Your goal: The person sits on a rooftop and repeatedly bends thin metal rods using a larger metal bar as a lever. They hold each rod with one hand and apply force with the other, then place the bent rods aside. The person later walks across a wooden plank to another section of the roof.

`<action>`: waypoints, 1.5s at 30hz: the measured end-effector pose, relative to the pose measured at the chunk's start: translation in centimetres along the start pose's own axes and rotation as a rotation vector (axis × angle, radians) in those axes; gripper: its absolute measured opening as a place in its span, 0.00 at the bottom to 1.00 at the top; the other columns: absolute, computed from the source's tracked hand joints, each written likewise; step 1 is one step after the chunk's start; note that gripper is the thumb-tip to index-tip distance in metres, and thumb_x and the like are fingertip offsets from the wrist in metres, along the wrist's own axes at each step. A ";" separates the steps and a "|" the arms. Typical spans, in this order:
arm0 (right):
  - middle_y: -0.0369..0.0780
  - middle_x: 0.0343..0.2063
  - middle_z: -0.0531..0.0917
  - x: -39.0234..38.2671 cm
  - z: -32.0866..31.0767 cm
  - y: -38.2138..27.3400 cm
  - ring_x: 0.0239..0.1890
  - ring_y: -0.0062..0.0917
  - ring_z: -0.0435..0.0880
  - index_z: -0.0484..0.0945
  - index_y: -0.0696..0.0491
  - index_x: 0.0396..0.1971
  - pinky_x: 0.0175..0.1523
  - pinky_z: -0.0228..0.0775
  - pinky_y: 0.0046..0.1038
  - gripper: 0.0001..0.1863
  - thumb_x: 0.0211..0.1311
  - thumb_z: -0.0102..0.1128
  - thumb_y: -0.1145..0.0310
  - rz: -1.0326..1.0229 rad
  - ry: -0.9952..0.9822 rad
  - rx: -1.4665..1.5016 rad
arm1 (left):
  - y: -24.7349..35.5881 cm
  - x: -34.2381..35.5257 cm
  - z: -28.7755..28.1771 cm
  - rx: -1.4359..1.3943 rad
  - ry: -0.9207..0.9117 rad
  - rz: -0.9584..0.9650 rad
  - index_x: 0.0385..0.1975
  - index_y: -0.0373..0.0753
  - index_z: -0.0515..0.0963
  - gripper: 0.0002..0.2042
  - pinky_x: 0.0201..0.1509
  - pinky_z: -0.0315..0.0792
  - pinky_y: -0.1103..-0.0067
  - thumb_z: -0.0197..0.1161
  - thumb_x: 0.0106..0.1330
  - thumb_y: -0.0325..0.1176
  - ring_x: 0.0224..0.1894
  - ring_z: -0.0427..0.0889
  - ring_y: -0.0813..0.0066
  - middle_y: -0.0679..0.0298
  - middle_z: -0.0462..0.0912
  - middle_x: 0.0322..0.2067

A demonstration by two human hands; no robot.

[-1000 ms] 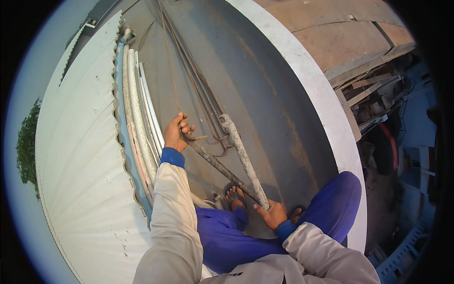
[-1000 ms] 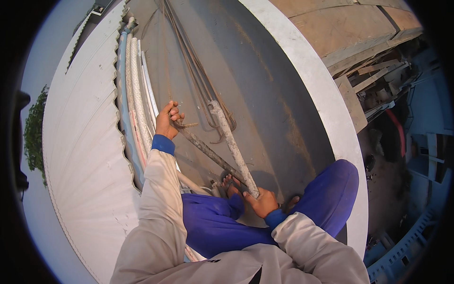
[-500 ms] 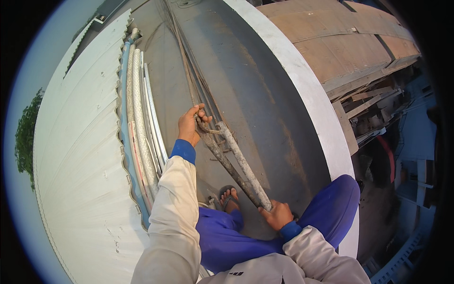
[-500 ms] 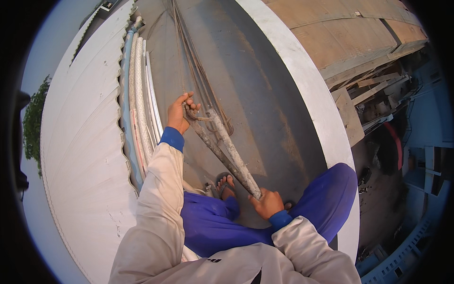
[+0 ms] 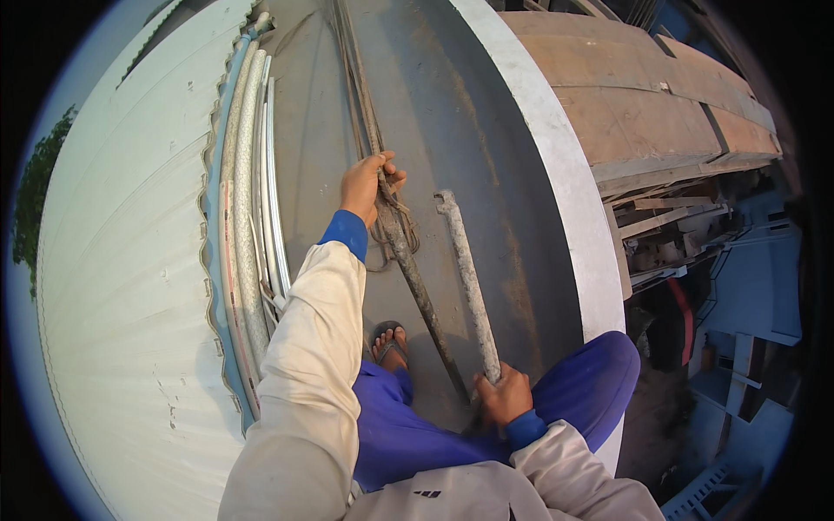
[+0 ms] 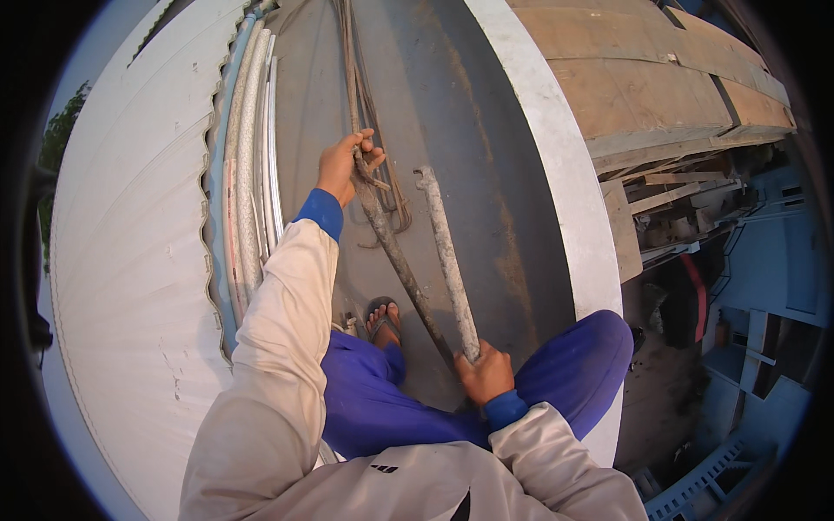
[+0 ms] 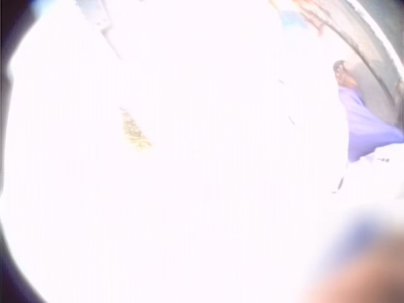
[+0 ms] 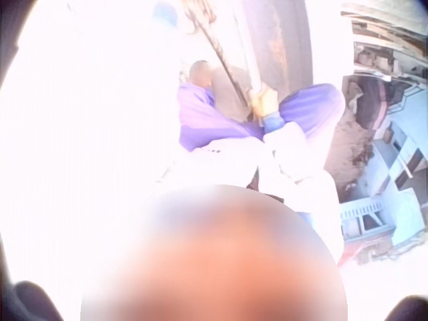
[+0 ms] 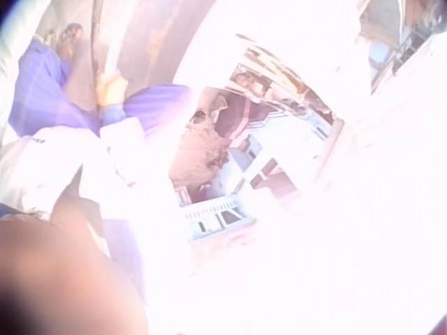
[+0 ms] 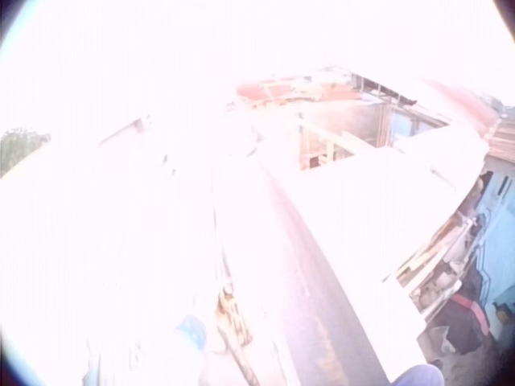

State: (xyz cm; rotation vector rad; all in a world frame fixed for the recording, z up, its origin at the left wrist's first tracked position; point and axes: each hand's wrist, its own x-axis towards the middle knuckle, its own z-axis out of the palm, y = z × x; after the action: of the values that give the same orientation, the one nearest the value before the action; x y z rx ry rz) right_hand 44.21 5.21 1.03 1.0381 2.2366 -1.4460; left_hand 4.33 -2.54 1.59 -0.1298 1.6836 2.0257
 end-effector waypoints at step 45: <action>0.53 0.22 0.83 13.5 12.5 9.6 0.29 0.53 0.85 0.82 0.56 0.32 0.38 0.77 0.45 0.30 0.64 0.57 0.38 -0.266 0.267 -0.154 | -1.8 1.9 1.1 -0.063 -0.011 -0.026 0.56 0.25 0.71 0.17 0.57 0.82 0.62 0.51 0.72 0.27 0.24 0.67 0.78 0.71 0.63 0.21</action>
State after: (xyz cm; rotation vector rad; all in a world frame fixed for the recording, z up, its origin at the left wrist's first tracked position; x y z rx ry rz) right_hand 39.68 2.13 -19.02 0.9613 2.7178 -1.2658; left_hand 3.72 -0.70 -0.46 -0.1615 1.6033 2.0572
